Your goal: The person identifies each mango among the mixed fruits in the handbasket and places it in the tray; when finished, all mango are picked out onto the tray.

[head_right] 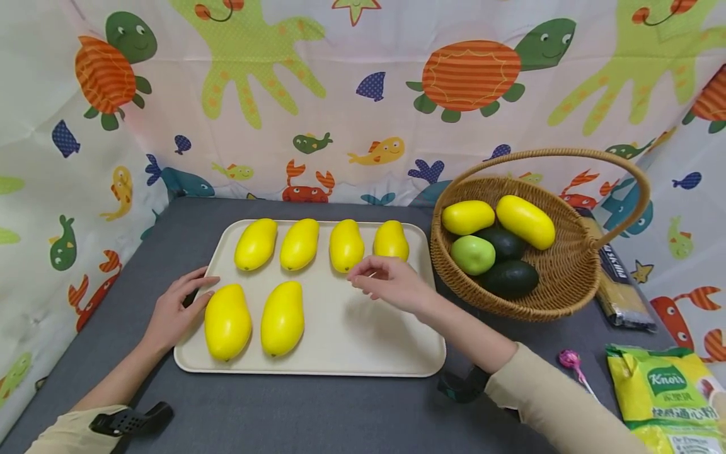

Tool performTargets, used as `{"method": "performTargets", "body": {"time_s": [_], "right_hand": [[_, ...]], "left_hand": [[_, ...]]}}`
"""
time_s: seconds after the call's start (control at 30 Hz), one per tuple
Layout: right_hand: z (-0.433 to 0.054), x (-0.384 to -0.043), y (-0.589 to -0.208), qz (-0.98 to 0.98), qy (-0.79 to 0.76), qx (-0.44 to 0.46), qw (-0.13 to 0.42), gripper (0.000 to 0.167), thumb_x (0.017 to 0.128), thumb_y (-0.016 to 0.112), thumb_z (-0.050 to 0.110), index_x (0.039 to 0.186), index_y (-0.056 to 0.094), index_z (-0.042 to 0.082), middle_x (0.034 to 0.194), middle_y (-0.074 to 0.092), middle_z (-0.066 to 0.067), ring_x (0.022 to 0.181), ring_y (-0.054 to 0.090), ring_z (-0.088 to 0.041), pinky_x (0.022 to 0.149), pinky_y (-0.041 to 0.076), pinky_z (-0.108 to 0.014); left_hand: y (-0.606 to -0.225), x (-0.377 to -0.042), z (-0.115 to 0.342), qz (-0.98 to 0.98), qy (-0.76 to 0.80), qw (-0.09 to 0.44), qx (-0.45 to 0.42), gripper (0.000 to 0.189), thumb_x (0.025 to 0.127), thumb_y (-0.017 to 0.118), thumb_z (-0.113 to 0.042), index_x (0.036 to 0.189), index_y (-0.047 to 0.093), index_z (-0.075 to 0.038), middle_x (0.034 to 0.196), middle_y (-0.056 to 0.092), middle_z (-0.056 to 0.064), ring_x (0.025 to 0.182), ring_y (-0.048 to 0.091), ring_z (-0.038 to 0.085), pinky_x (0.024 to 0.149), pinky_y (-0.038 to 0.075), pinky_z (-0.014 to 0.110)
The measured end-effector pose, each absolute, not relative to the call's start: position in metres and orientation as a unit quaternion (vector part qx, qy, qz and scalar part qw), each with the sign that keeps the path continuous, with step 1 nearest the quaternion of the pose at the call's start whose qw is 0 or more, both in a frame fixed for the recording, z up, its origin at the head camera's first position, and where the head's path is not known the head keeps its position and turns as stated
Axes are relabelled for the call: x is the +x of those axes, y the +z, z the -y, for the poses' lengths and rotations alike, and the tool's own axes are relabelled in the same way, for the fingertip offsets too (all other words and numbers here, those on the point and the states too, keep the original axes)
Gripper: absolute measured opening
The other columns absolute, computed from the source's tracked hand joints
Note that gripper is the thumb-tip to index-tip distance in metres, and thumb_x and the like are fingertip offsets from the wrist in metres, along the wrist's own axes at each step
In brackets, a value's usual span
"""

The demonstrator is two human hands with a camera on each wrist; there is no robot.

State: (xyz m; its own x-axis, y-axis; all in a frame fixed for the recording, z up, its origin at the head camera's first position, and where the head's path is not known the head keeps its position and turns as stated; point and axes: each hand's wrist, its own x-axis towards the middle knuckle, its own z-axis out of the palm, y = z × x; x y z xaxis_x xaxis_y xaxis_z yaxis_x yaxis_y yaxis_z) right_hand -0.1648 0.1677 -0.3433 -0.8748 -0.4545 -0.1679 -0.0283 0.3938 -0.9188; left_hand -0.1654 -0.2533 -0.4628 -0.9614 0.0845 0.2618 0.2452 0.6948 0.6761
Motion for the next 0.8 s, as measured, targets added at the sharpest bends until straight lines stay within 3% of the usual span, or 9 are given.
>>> {"method": "performTargets", "body": {"time_s": [0.2, 0.37, 0.53, 0.8], "right_hand": [[-0.214, -0.176, -0.291, -0.890, -0.375, -0.203, 0.165, 0.023, 0.096, 0.062, 0.026, 0.109, 0.067, 0.008, 0.096, 0.065, -0.004, 0.084, 0.058, -0.023, 0.074, 0.053, -0.033], [-0.258, -0.196, -0.257, -0.946, -0.190, -0.224, 0.134, 0.022, 0.096, 0.063, 0.029, 0.107, 0.070, 0.011, 0.096, 0.067, 0.000, 0.087, 0.059, -0.020, 0.077, 0.050, -0.039], [-0.309, -0.227, -0.253, -0.979, -0.090, -0.157, 0.094, 0.031, 0.093, 0.064, 0.026, 0.109, 0.066, 0.000, 0.099, 0.067, -0.011, 0.091, 0.059, -0.030, 0.079, 0.047, -0.050], [-0.382, -0.252, -0.278, -0.990, -0.093, -0.050, 0.092, 0.056, 0.092, 0.064, 0.026, 0.122, 0.048, -0.018, 0.116, 0.051, -0.040, 0.100, 0.052, -0.050, 0.084, 0.042, -0.063]], "left_hand": [[-0.464, -0.165, 0.255, 0.911, -0.384, 0.115, -0.094, 0.031, 0.093, 0.066, -0.015, 0.122, 0.066, -0.003, 0.142, 0.047, 0.020, 0.130, 0.039, 0.043, 0.099, 0.031, 0.065], [-0.463, -0.164, 0.256, 0.911, -0.383, 0.120, -0.095, 0.031, 0.093, 0.066, -0.013, 0.122, 0.066, -0.003, 0.141, 0.048, 0.020, 0.130, 0.039, 0.043, 0.098, 0.032, 0.065], [-0.464, -0.164, 0.256, 0.913, -0.381, 0.116, -0.092, 0.031, 0.093, 0.066, -0.013, 0.122, 0.066, -0.003, 0.142, 0.048, 0.021, 0.130, 0.039, 0.043, 0.099, 0.031, 0.065], [-0.462, -0.163, 0.253, 0.914, -0.379, 0.115, -0.093, 0.031, 0.092, 0.066, -0.012, 0.121, 0.066, -0.003, 0.141, 0.048, 0.021, 0.130, 0.039, 0.043, 0.099, 0.032, 0.064]]}}
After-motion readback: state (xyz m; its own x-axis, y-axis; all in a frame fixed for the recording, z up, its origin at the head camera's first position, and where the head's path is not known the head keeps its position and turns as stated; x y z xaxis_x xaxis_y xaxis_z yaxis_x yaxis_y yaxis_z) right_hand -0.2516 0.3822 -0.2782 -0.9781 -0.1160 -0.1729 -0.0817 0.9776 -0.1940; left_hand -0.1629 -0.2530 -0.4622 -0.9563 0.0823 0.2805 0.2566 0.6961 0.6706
